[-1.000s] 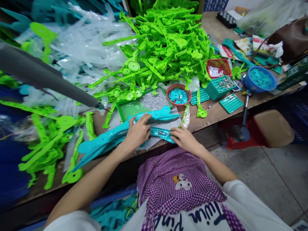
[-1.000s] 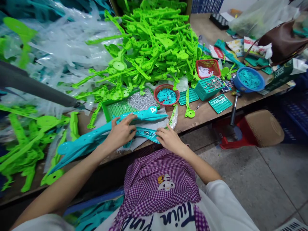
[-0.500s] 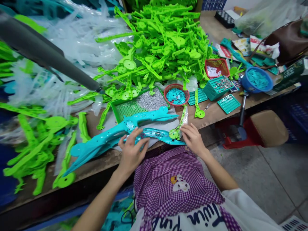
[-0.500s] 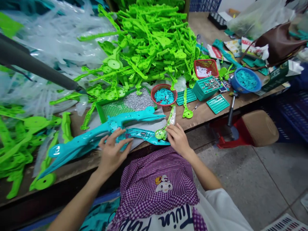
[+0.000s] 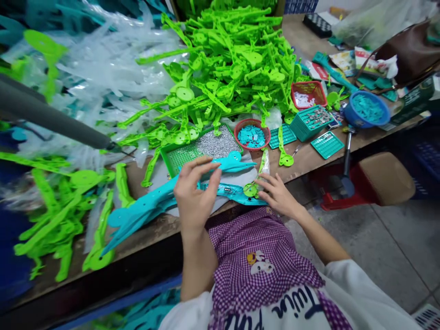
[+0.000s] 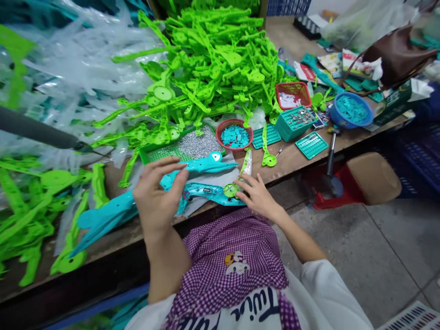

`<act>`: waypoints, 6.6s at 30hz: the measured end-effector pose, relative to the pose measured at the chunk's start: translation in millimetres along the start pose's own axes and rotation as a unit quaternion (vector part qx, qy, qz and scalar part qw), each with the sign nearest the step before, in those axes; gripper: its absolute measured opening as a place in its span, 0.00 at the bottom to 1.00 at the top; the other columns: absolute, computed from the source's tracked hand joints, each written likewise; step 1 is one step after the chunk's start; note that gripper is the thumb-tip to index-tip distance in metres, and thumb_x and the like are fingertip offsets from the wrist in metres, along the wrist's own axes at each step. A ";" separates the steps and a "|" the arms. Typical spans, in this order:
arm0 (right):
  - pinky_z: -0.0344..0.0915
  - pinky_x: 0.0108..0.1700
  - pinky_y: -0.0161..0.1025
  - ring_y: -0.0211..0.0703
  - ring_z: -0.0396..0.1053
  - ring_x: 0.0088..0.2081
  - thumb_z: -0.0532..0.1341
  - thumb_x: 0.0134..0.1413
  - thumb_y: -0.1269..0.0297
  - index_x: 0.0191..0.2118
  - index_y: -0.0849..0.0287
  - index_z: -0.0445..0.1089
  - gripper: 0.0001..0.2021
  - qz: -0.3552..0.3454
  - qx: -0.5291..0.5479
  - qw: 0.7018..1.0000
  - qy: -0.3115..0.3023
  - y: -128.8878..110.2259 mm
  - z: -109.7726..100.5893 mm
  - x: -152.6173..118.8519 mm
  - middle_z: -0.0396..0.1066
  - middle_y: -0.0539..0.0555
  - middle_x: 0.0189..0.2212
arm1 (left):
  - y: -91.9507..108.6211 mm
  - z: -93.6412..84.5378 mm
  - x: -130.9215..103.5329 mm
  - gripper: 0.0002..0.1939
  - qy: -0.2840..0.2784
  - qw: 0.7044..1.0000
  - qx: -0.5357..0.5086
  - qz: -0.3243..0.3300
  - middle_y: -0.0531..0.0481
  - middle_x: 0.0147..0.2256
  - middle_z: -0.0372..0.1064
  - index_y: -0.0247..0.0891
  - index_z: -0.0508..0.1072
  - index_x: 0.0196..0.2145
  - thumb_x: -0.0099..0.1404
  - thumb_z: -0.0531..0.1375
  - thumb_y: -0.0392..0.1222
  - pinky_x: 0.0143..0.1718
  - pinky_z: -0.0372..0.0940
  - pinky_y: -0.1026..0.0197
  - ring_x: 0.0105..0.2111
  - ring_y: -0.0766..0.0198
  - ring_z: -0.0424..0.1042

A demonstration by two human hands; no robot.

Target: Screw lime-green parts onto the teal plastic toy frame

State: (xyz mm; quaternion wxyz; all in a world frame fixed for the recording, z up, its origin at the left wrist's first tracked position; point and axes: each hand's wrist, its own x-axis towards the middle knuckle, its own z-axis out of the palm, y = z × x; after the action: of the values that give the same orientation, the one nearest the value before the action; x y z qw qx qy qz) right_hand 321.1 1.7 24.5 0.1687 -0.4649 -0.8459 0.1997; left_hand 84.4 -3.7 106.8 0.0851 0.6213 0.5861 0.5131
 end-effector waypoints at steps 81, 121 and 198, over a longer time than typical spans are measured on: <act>0.63 0.52 0.47 0.47 0.67 0.45 0.59 0.62 0.68 0.37 0.59 0.69 0.03 -0.063 0.076 0.995 -0.028 -22.2 33.2 51.1 0.69 0.57 0.40 | -79.5 35.0 -36.3 0.10 -0.351 0.925 0.125 0.075 0.44 0.50 0.73 0.43 0.78 0.33 0.69 0.57 0.42 0.56 0.53 0.41 0.59 0.49 0.62; 0.45 0.66 0.66 0.47 0.67 0.51 0.56 0.64 0.67 0.37 0.58 0.72 0.08 -0.083 0.035 0.995 -0.030 -24.4 36.7 45.9 0.69 0.57 0.44 | -103.1 33.0 29.5 0.08 -0.554 0.825 -0.060 0.094 0.46 0.47 0.71 0.40 0.75 0.32 0.65 0.58 0.43 0.48 0.66 0.56 0.45 0.61 0.72; 0.58 0.65 0.54 0.49 0.67 0.60 0.57 0.64 0.60 0.52 0.55 0.73 0.15 -0.085 0.006 0.987 0.133 -7.4 25.5 -5.2 0.75 0.57 0.52 | -69.8 -23.7 -126.3 0.23 -0.164 0.973 0.043 0.155 0.46 0.44 0.72 0.48 0.73 0.53 0.64 0.57 0.27 0.49 0.71 0.52 0.46 0.58 0.74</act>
State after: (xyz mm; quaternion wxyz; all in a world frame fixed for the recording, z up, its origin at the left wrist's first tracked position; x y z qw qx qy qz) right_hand 306.4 -11.0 5.6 0.2990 -0.4130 -0.8511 0.1256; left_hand 49.1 -97.6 0.4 0.0727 0.7832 0.4821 0.3858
